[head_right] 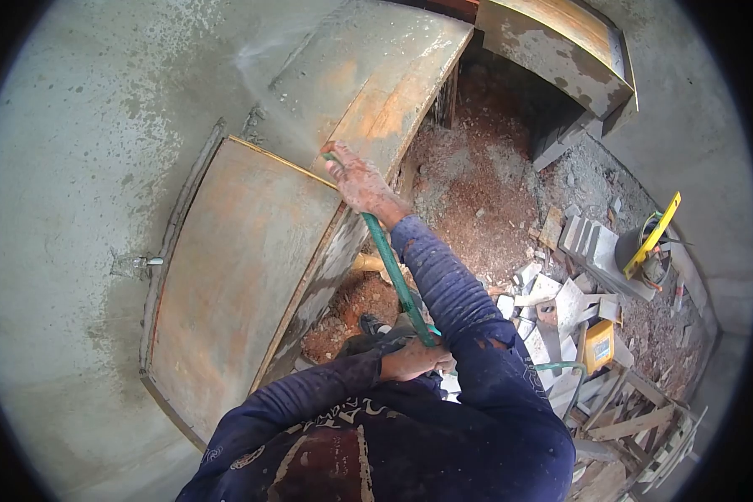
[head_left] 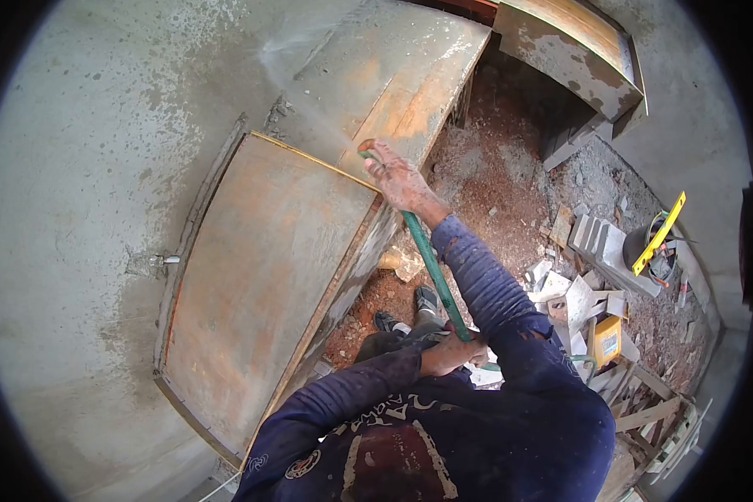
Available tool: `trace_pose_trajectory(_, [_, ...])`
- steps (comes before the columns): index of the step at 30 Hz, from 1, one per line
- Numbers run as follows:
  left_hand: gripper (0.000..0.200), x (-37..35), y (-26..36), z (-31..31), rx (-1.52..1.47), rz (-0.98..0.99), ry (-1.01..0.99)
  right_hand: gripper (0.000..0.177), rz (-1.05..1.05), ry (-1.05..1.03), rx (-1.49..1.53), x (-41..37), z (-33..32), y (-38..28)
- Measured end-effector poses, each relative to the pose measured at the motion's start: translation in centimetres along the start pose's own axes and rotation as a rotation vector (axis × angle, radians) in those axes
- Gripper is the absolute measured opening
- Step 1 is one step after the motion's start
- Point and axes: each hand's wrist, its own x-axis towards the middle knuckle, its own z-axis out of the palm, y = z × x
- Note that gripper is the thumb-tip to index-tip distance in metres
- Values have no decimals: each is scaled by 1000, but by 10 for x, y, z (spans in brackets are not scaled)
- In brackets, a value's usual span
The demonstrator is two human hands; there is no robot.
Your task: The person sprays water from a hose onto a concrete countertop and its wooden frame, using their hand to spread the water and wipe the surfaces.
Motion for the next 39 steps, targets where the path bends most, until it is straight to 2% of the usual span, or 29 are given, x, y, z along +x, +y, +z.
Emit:
trace_pose_trajectory(4, [29, 2, 7, 6, 48, -50, 15, 31, -62, -115, -68, 2, 20, 5])
trace_pose_trajectory(5, [26, 7, -7, -4, -106, 19, -136, 32, -56, -134, -72, 3, 23, 6])
trace_pose_trajectory(6, [32, 11, -21, -15, -259, 92, -286, 32, -56, -138, -71, 3, 23, 9])
trace_pose_trajectory(7, [32, 10, -38, -28, -261, 97, -283, 31, -19, -122, -61, 4, 19, 11])
trace_pose_trajectory(8, [26, 6, -59, -40, -288, 42, -126, 31, 19, -107, -50, 4, 18, 12])
trace_pose_trajectory(9, [29, 4, -69, -46, -315, -13, 30, 31, 18, -113, -51, 5, 19, 12])
trace_pose_trajectory(10, [29, 5, -57, -40, -318, -7, 32, 30, -20, -99, -88, 6, 20, 14])
trace_pose_trajectory(11, [26, 6, -33, -26, -191, 15, -58, 30, -54, -86, -125, 4, 21, 15])
trace_pose_trajectory(12, [34, 5, -14, -14, -58, 37, -148, 30, -56, -89, -126, 4, 20, 14])
trace_pose_trajectory(13, [34, 3, -5, -5, -55, 40, -145, 29, -29, -114, -122, 4, 18, 10])
trace_pose_trajectory(15, [35, 0, 6, 6, -3, -41, 46, 29, -6, -143, -115, 5, 16, 5])
trace_pose_trajectory(19, [37, 4, -2, 1, -3, 33, -3, 30, -44, -161, -156, 2, 12, 8])
trace_pose_trajectory(21, [39, 4, 10, 10, 285, -58, 33, 31, -67, -166, -154, 2, 8, 12])
trace_pose_trajectory(25, [33, 6, 34, 30, 258, -152, 154, 36, -25, -198, -207, -1, -11, 17])
trace_pose_trajectory(27, [37, 17, 19, 22, 136, -92, 41, 37, -14, -217, -209, 1, -18, 34])
trace_pose_trajectory(29, [33, 29, 6, 19, 91, -62, 45, 41, -137, -255, -169, 6, -23, 56])
trace_pose_trajectory(30, [30, 36, -5, 19, 42, -35, 48, 41, -134, -253, -166, 6, -28, 63])
trace_pose_trajectory(31, [24, 52, -45, -1, -195, 65, -91, 43, -97, -307, -122, 4, -33, 67])
trace_pose_trajectory(32, [24, 56, -53, 2, -196, 62, -91, 46, -60, -362, -79, 4, -36, 69])
trace_pose_trajectory(34, [26, 61, -51, 6, -527, 3, -13, 49, -58, -391, -65, 5, -36, 78])
trace_pose_trajectory(35, [27, 62, -41, 8, -382, -81, 41, 53, -57, -420, -53, 5, -35, 82])
trace_pose_trajectory(38, [27, 60, -34, 9, -422, -45, 102, 55, -56, -394, -125, 8, -25, 95])
trace_pose_trajectory(39, [27, 58, -30, 6, -452, -127, 163, 55, -51, -392, -119, 10, -17, 104])
